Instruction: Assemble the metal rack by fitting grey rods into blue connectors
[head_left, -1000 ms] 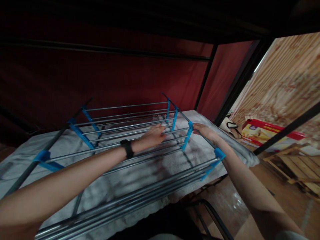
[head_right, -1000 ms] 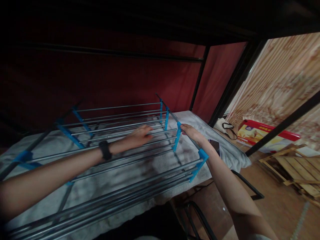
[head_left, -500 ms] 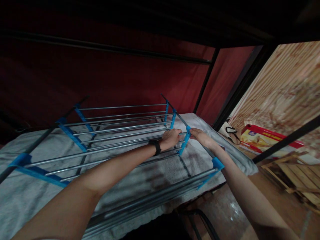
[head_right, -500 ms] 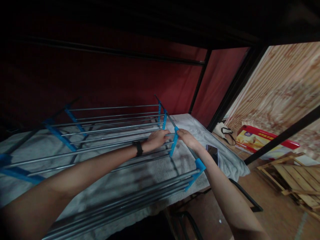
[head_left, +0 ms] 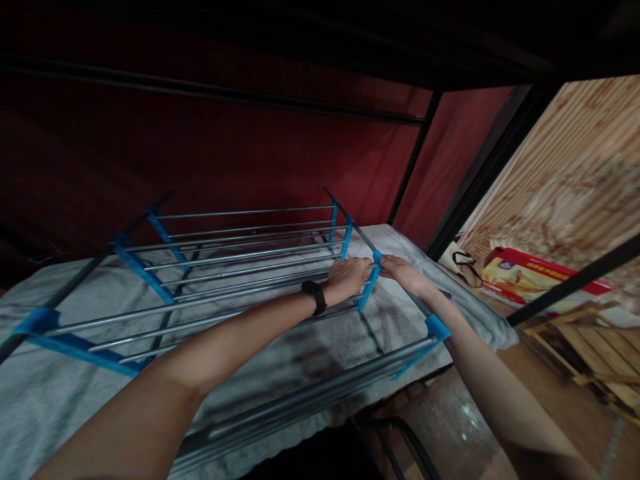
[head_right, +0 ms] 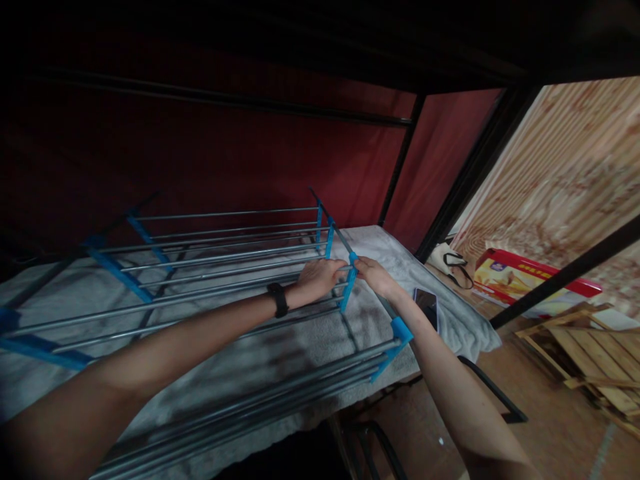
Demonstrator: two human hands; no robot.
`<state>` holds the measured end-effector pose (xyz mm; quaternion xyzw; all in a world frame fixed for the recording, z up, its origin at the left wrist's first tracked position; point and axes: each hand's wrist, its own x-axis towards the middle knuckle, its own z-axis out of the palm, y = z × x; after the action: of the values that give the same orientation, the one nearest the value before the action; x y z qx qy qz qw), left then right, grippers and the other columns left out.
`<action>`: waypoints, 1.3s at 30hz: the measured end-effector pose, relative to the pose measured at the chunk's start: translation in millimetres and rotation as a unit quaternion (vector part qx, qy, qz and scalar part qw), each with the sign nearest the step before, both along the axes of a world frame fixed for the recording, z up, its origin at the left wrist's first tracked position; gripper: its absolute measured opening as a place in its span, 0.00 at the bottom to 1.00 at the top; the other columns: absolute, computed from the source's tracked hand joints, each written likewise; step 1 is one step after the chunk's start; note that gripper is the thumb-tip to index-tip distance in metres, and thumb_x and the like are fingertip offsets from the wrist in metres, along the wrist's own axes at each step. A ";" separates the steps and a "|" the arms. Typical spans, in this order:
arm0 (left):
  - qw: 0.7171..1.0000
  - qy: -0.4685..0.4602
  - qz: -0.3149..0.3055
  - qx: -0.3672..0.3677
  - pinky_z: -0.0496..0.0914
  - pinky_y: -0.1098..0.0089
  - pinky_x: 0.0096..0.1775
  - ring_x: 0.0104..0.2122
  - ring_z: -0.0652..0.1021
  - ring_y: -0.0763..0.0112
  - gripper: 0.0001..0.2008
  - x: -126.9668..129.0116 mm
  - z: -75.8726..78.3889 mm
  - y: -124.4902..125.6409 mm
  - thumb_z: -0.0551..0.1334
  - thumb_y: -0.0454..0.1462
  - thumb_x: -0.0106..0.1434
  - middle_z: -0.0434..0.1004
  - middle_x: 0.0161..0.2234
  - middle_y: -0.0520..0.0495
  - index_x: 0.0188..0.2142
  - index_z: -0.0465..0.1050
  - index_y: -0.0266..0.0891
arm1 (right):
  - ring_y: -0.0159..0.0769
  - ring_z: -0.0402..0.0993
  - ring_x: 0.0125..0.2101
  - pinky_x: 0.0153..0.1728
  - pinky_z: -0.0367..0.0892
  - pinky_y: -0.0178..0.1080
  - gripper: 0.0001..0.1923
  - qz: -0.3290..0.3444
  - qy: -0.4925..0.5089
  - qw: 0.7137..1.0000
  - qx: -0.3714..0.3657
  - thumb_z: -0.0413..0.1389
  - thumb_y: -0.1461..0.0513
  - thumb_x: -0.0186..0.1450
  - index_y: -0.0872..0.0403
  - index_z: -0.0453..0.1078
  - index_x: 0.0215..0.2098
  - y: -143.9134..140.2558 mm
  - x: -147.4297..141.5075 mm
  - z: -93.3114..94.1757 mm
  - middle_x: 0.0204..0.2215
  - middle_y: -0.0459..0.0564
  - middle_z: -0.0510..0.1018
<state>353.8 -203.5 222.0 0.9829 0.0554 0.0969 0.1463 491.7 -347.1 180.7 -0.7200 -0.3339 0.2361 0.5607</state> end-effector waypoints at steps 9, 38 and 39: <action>0.998 0.027 -0.016 0.045 0.68 0.66 0.41 0.42 0.81 0.62 0.14 -0.3 1.2 -2.8 0.50 0.38 0.72 0.82 0.42 0.45 0.49 0.73 0.46 | 0.42 0.75 0.42 0.52 0.70 0.46 0.22 -0.002 -0.026 1.000 -0.014 0.56 0.43 0.62 0.53 0.73 0.37 -0.9 2.9 -0.5 0.36 0.50 0.80; 0.968 -0.051 -0.075 0.235 0.70 0.66 0.36 0.39 0.81 0.61 0.17 -15.3 -22.6 8.5 0.49 0.30 0.71 0.77 0.42 0.37 0.58 0.60 0.32 | 0.47 0.78 0.47 0.58 0.70 0.51 0.22 -0.018 -0.003 1.000 -0.019 0.60 0.45 0.61 0.51 0.75 0.43 -5.4 -5.9 2.3 0.39 0.50 0.82; 0.961 -0.054 -0.077 0.258 0.70 0.65 0.36 0.39 0.81 0.61 0.18 -17.6 -23.8 10.7 0.48 0.30 0.71 0.77 0.42 0.36 0.59 0.58 0.31 | 0.47 0.79 0.47 0.59 0.69 0.50 0.22 -0.020 -0.005 1.000 -0.022 0.60 0.44 0.61 0.51 0.75 0.43 -5.6 -5.7 2.3 0.39 0.50 0.82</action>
<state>336.2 -192.8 198.2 0.9818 -0.0558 0.1496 -0.1026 485.9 -352.7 183.0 -0.7401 -0.3164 0.2287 0.5476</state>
